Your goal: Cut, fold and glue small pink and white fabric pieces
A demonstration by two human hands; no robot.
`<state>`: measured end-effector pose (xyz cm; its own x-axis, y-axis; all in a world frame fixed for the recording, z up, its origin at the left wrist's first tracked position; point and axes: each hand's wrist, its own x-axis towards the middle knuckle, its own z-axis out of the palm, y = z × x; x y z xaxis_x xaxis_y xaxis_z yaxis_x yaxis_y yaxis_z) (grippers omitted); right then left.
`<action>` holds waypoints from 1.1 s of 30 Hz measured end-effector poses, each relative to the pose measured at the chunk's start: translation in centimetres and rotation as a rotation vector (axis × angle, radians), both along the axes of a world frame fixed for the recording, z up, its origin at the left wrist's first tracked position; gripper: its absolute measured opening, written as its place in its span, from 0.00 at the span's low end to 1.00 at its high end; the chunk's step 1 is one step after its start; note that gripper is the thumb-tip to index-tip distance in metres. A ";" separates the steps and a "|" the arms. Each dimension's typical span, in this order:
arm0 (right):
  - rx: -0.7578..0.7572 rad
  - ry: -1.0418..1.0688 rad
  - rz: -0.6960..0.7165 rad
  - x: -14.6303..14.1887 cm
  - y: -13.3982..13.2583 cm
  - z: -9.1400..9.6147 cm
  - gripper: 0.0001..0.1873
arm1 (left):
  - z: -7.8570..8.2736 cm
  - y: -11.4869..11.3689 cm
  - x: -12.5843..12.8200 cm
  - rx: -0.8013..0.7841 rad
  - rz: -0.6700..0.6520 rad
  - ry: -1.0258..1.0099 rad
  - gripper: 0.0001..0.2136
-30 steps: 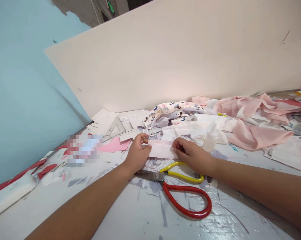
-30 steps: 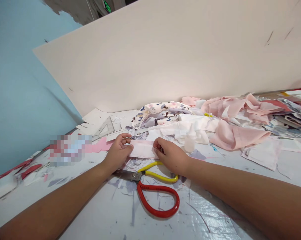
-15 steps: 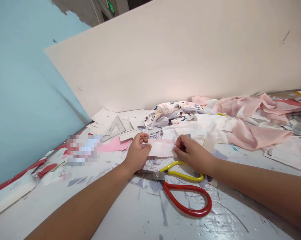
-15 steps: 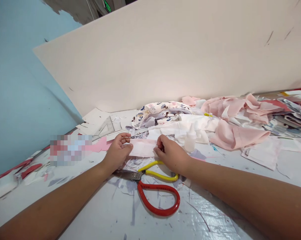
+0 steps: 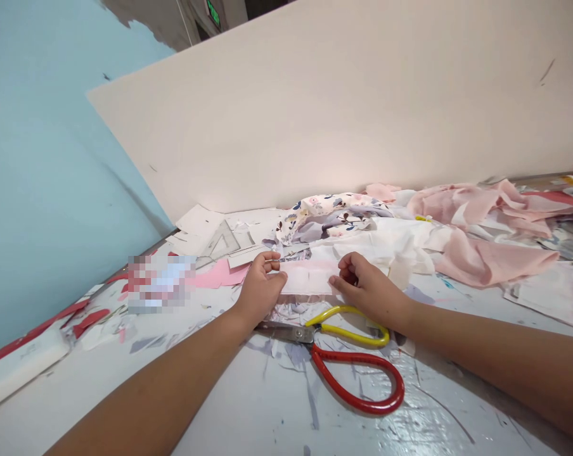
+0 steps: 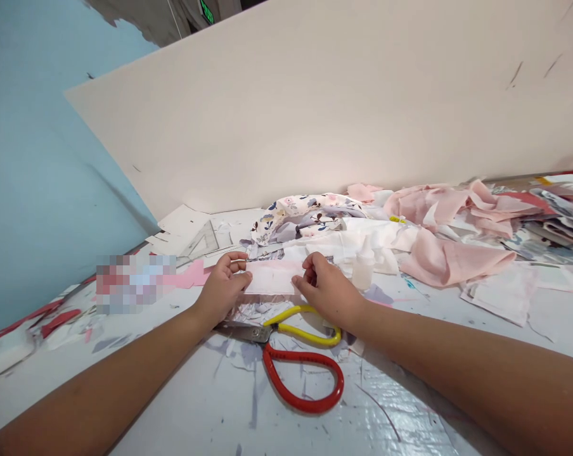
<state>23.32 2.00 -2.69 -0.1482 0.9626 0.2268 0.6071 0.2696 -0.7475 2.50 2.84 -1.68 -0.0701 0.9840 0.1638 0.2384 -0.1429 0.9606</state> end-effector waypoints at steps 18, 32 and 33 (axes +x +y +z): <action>-0.076 0.104 0.093 0.0 0.4 0.3 0.09 | 0.1 -1.3 0.5 0.233 0.004 0.295 0.17; 0.005 0.048 0.274 -0.5 -1.2 1.1 0.05 | 0.6 -2.6 1.7 0.582 -0.236 0.936 0.15; 0.005 0.045 0.280 -0.5 -1.2 1.1 0.05 | 0.7 -2.6 1.7 0.572 -0.247 0.920 0.14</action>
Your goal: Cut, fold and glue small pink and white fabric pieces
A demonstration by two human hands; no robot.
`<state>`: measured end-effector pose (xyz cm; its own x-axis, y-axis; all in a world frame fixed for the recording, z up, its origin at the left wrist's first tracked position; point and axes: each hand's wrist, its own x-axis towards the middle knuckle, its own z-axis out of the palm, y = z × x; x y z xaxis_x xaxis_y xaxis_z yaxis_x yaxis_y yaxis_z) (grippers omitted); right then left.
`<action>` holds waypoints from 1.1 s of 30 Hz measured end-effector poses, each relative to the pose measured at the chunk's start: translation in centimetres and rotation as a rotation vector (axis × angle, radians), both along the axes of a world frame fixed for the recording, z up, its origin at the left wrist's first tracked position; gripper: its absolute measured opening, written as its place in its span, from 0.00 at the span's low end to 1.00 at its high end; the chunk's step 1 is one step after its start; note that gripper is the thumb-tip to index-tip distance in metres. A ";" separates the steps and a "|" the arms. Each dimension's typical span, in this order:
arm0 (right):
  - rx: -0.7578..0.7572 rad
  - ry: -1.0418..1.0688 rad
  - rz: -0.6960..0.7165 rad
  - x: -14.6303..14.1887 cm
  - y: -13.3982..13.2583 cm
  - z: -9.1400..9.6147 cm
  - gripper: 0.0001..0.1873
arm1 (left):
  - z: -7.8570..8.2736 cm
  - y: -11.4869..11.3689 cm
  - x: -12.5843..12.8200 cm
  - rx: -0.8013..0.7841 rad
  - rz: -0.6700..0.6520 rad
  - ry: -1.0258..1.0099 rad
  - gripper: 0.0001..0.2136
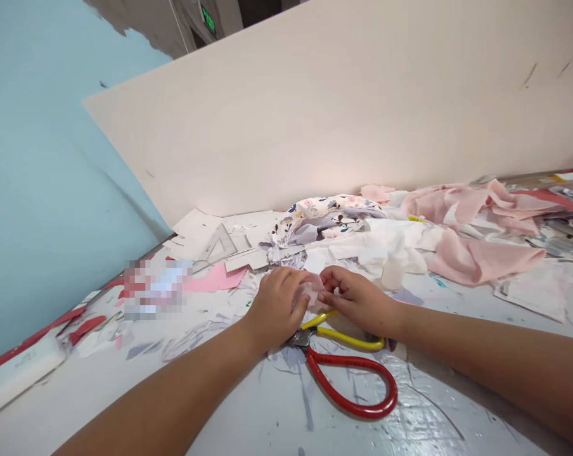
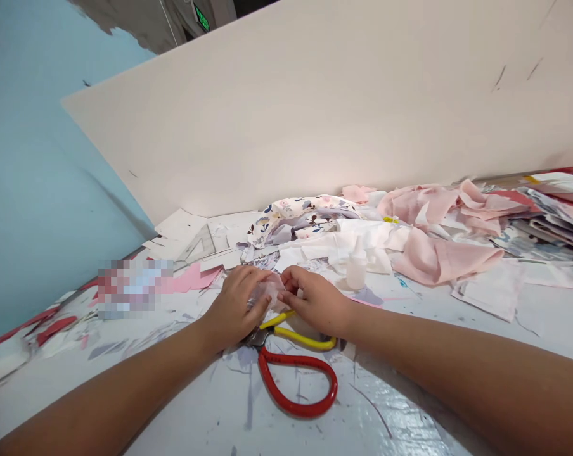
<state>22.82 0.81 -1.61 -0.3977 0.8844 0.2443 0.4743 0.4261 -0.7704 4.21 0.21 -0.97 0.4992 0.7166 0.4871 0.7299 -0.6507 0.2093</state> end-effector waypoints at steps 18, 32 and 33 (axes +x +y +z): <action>0.219 -0.031 -0.051 0.1 0.2 0.0 0.24 | 0.2 0.5 -0.9 -0.150 -0.123 -0.273 0.11; -0.199 0.214 0.120 -0.6 0.2 0.2 0.22 | 0.0 0.5 -0.7 -0.208 -0.147 -0.255 0.10; -0.204 0.214 0.101 -0.7 0.2 0.3 0.17 | 0.0 0.6 -0.7 -0.212 -0.139 -0.288 0.09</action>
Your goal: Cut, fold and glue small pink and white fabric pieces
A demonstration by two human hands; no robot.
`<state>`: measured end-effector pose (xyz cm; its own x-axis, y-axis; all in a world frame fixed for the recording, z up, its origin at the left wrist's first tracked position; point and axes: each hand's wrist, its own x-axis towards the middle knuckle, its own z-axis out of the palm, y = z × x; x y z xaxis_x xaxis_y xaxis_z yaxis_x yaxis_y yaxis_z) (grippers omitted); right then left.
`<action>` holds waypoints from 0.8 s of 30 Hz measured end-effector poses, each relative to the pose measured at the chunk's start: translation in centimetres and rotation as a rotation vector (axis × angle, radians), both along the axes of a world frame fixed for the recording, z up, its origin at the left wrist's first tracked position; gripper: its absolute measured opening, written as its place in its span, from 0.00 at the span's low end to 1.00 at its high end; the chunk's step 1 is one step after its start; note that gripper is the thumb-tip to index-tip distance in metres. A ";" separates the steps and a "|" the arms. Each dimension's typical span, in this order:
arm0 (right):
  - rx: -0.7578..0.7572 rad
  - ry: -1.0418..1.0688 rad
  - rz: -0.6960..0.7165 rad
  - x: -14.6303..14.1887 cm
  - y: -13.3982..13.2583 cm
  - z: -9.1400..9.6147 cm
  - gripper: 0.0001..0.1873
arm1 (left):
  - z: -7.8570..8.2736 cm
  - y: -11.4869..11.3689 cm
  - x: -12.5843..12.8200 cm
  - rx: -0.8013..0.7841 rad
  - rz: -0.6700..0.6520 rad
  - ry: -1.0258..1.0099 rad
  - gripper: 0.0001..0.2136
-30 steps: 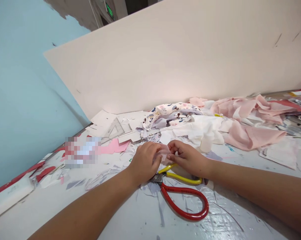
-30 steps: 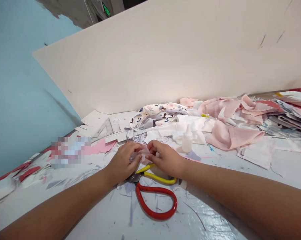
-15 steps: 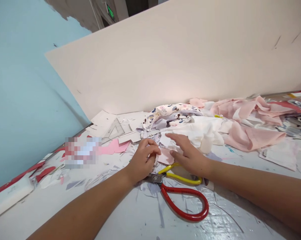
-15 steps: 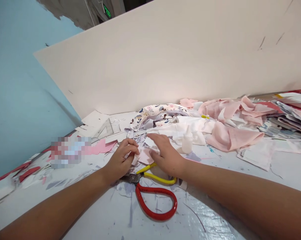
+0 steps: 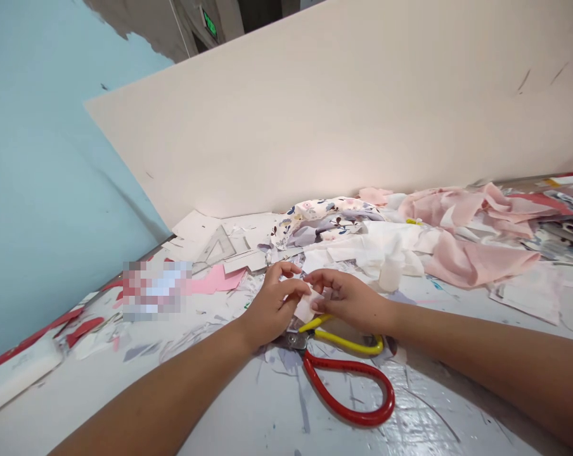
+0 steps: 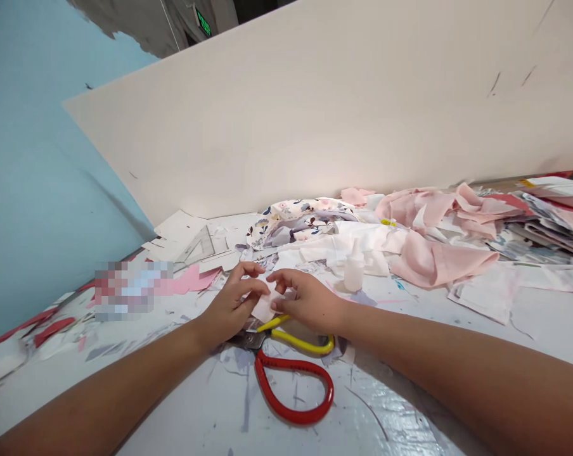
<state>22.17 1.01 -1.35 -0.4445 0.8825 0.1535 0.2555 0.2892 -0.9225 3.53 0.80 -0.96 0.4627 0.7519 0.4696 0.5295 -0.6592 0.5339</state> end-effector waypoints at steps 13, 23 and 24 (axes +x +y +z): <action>0.053 -0.035 -0.165 0.0 0.2 -0.6 0.09 | -0.3 0.0 0.2 -0.474 0.114 -0.206 0.09; 0.325 -0.222 -0.182 0.4 -0.8 0.7 0.03 | 0.0 0.0 0.1 -0.175 0.147 -0.019 0.06; 0.347 -0.240 -0.176 0.5 -0.8 0.8 0.03 | 0.0 0.0 0.0 -0.154 0.138 -0.002 0.07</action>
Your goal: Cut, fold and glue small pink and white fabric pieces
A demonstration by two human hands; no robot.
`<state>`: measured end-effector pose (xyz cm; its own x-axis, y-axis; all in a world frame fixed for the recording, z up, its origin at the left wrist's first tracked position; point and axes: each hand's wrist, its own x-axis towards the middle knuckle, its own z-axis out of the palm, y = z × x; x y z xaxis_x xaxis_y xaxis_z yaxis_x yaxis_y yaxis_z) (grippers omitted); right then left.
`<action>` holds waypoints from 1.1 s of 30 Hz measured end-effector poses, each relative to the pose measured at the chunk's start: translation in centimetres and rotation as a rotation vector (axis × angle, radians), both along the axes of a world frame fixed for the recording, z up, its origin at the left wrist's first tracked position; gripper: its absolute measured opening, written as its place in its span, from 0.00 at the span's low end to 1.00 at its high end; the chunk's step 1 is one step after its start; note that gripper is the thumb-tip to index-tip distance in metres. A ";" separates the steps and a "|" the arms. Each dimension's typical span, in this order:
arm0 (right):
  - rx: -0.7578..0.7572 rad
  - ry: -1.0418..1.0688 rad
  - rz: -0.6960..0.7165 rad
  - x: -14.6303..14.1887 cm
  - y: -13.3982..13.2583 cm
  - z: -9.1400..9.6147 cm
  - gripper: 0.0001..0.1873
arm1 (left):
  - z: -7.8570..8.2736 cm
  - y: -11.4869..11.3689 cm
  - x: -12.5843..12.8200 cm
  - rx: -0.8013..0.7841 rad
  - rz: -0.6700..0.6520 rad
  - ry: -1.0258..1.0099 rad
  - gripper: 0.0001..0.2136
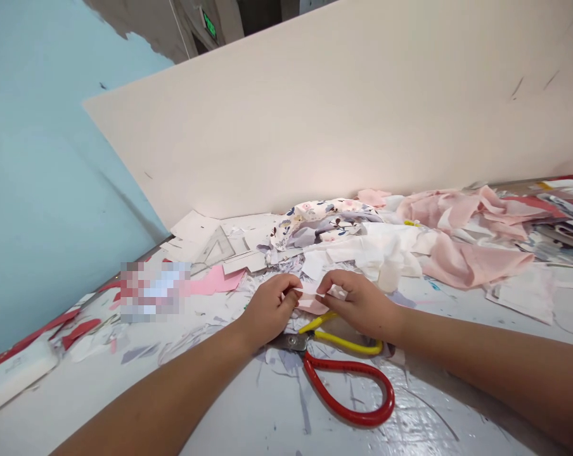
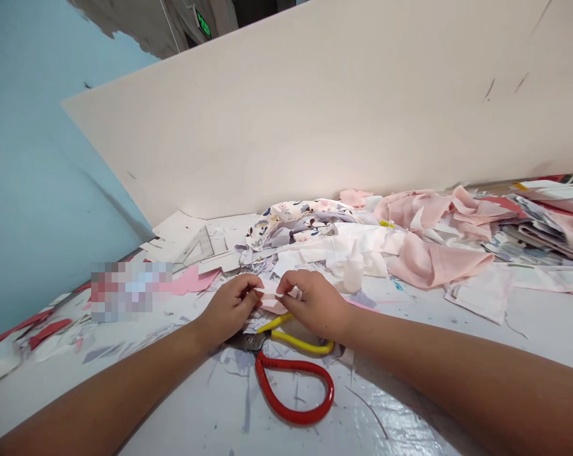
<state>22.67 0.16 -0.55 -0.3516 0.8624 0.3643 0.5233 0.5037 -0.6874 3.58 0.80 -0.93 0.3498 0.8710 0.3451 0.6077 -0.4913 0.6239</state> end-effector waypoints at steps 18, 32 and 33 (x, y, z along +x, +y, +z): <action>0.876 -0.462 -0.156 3.6 -0.4 7.5 0.09 | -0.9 0.5 0.2 -0.416 0.083 -0.509 0.11; 0.209 -0.094 -0.524 8.7 1.8 -2.0 0.30 | -0.6 0.5 0.2 -0.414 0.092 -0.554 0.08; 0.132 -0.145 -0.567 8.5 1.8 -2.2 0.29 | -0.6 0.5 0.2 -0.413 0.095 -0.554 0.08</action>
